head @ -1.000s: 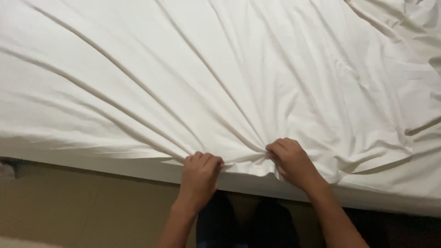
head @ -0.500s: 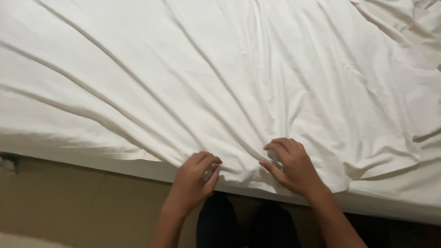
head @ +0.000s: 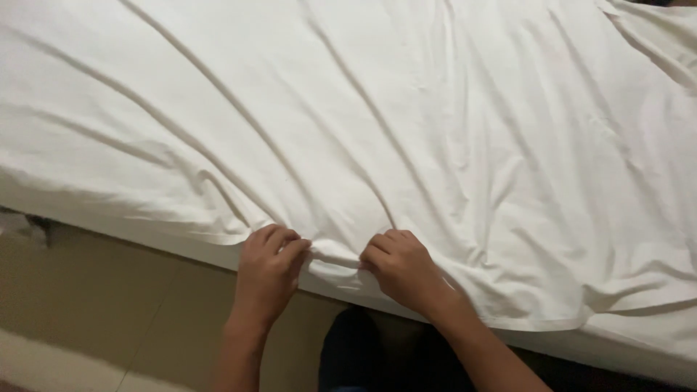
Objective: Tucking in and smoothing white bedsheets around a twin mattress in a hotel room.
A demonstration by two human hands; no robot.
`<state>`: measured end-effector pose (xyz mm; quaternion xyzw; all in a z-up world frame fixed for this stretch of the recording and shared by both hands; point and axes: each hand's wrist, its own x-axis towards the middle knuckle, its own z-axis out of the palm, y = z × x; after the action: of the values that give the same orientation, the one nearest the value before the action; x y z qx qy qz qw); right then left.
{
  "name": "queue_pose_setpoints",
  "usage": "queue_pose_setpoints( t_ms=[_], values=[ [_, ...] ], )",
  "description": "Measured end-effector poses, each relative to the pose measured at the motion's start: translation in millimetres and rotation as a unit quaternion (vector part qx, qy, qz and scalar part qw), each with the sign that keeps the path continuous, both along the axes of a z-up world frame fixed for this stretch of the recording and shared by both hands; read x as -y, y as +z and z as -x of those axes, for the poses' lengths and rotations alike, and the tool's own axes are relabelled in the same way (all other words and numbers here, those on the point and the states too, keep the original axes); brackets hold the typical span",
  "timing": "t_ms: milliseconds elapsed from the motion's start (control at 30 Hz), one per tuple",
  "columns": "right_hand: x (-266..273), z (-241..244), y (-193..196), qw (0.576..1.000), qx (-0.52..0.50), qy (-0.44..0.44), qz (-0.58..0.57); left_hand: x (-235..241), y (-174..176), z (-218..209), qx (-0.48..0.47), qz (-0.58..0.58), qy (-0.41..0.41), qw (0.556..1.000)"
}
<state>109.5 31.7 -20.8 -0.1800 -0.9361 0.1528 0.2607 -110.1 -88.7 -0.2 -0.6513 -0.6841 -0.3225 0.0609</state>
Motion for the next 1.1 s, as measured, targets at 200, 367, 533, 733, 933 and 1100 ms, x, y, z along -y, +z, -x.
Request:
queue_pose_setpoints(
  t_ms=[200, 367, 533, 733, 933, 1100],
  values=[
    [9.6, 2.8, 17.8, 0.999, -0.004, -0.001, 0.033, 8.3, 5.4, 0.3, -0.012, -0.029, -0.010, 0.999],
    [19.8, -2.0, 13.5, 0.999, 0.005, 0.011, 0.042, 21.2, 5.1, -4.4, 0.008, -0.003, -0.001, 1.000],
    [29.3, -5.3, 13.4, 0.999, -0.001, 0.028, 0.035, 31.7, -2.2, -8.5, 0.028, 0.015, 0.011, 0.999],
    [21.1, -21.6, 28.0, 0.997, -0.004, 0.036, 0.070, 20.8, -2.0, -18.4, 0.059, 0.011, 0.013, 0.998],
    [-8.1, -80.0, 34.6, 0.996, -0.003, -0.062, 0.061, -11.0, 9.5, -60.7, 0.042, -0.013, -0.020, 0.999],
    [-29.2, -134.8, 44.2, 0.989, 0.037, -0.140, 0.032, -42.3, 9.3, -92.2, 0.071, -0.017, -0.088, 0.993]
  ],
)
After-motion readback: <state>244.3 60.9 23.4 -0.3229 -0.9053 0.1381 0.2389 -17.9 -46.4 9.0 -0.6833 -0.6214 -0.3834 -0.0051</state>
